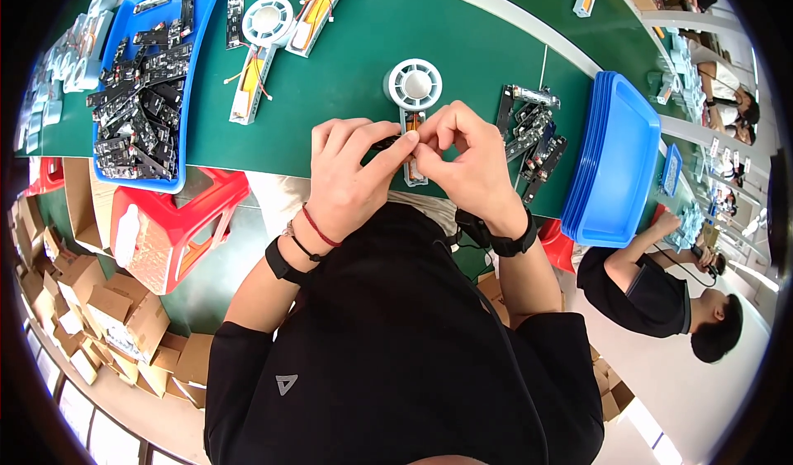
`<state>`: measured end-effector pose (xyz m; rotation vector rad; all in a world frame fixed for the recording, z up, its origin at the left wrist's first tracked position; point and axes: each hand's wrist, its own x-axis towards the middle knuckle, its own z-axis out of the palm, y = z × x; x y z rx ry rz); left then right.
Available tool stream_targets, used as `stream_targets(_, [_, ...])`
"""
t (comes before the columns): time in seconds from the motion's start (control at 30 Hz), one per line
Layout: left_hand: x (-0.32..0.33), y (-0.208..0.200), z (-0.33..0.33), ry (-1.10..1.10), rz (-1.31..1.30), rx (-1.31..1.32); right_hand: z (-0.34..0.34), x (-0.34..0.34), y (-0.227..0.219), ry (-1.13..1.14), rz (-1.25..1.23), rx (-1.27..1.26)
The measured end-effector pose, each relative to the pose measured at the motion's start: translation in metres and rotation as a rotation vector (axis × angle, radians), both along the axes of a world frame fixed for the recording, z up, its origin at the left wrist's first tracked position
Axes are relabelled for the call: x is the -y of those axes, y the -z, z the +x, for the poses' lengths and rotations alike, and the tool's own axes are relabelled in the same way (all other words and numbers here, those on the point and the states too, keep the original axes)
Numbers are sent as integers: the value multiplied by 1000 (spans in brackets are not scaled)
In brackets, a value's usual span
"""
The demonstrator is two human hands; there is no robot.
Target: Assembling small electronic components and placing them into housings on a production line.
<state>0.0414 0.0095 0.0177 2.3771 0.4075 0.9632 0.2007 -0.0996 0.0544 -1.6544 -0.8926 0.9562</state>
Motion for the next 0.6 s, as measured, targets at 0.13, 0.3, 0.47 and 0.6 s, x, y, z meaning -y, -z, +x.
stream_targets(0.13, [-3,8,-3,-50,-186,-10,-1,-5,-4,69,23,35])
stream_targets(0.3, [-2,7,-3,26,-626,-4,12,-9,2,-25,73,536])
stream_targets(0.47, [-15,4,-1,125,-817,-4,11,-11,6,-117,137,633])
stream_targets(0.6, [-19,8,-3,181,-858,7,7,-11,9,-93,37,378])
